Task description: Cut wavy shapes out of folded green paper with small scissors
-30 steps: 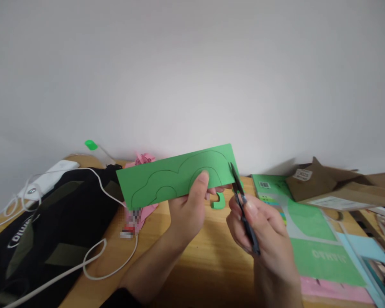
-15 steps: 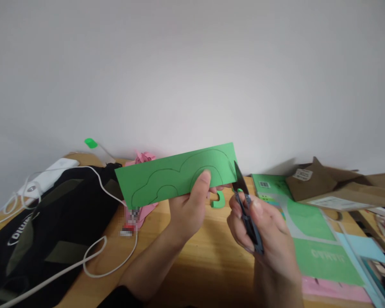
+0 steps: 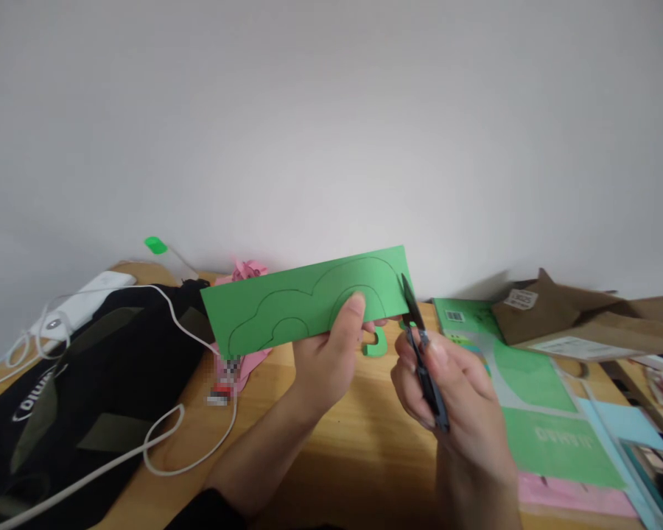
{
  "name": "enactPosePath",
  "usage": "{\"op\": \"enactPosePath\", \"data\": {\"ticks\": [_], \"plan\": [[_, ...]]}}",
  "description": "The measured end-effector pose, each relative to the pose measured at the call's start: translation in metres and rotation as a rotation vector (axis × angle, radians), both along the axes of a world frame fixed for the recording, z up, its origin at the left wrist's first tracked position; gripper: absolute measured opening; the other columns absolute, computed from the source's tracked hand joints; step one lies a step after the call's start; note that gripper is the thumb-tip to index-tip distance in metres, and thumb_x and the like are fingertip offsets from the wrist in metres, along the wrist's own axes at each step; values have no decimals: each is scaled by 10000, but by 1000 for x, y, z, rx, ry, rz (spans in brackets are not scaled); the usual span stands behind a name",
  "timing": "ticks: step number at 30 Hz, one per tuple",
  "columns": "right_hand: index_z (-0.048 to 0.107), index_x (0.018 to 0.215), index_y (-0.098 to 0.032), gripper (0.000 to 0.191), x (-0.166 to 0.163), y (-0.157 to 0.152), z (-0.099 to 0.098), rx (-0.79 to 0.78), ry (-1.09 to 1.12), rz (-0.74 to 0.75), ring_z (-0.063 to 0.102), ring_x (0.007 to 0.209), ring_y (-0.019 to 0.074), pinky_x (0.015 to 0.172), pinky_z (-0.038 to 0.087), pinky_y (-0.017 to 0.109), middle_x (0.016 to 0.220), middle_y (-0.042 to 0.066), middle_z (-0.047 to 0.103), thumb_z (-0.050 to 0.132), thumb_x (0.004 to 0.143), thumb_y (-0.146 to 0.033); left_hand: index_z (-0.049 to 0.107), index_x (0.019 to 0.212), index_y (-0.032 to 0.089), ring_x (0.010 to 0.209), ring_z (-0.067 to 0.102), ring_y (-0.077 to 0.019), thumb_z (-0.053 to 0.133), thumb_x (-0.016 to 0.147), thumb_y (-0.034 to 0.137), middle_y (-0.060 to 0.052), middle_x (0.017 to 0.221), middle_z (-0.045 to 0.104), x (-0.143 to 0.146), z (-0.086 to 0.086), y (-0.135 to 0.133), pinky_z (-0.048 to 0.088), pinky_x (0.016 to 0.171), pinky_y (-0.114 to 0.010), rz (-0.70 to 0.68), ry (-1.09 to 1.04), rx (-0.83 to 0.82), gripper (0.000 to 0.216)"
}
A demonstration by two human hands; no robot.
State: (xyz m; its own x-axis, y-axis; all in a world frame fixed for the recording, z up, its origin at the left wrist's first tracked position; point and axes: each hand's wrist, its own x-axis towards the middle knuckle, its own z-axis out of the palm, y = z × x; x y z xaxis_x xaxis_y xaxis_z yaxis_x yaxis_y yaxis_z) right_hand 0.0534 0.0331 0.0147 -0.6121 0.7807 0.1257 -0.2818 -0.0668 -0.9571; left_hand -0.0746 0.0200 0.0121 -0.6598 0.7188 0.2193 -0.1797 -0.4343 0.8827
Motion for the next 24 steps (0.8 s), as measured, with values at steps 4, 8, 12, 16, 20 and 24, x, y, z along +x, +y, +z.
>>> {"op": "enactPosePath", "data": {"ticks": [4, 8, 12, 16, 20, 24], "plan": [[515, 769, -194, 342, 1, 0, 0, 36, -26, -6, 229, 388, 59, 375, 171, 214, 444, -86, 364, 435, 991, -441, 561, 515, 194, 474, 613, -113, 647, 811, 340, 28, 476, 569, 1, 1, 0, 535, 501, -218, 0, -23, 19, 341], [501, 752, -192, 352, 2, 1, 2, 66, -50, -8, 230, 381, 58, 368, 175, 211, 437, -86, 364, 436, 989, -443, 571, 506, 194, 448, 593, -102, 650, 808, 312, 30, 468, 578, 1, 1, -1, 515, 466, -205, 4, -37, 7, 333], [486, 732, -193, 364, 4, 1, 5, 90, -65, -14, 228, 365, 57, 359, 173, 214, 421, -84, 367, 424, 994, -437, 596, 516, 201, 445, 591, -101, 657, 805, 306, 26, 475, 597, 1, 0, -2, 515, 461, -200, -16, -53, 3, 314], [492, 731, -194, 365, 5, 0, 5, 87, -63, -3, 227, 360, 56, 354, 168, 210, 420, -85, 365, 431, 990, -444, 606, 534, 204, 448, 585, -110, 666, 798, 328, 11, 490, 618, 1, 0, -3, 511, 456, -214, -23, -55, -18, 298], [487, 718, -195, 368, 6, -1, 5, 78, -64, -12, 225, 353, 56, 350, 162, 213, 420, -86, 360, 441, 986, -442, 599, 552, 200, 422, 555, -100, 645, 804, 302, 23, 486, 604, 0, 4, -4, 500, 442, -214, -46, -55, -22, 275], [477, 713, -194, 374, 6, -1, 5, 70, -66, -16, 226, 356, 56, 353, 161, 213, 419, -85, 360, 433, 989, -443, 567, 527, 202, 393, 517, -89, 648, 803, 293, 27, 471, 572, -2, 7, -3, 505, 446, -218, -72, -62, 15, 301]]}}
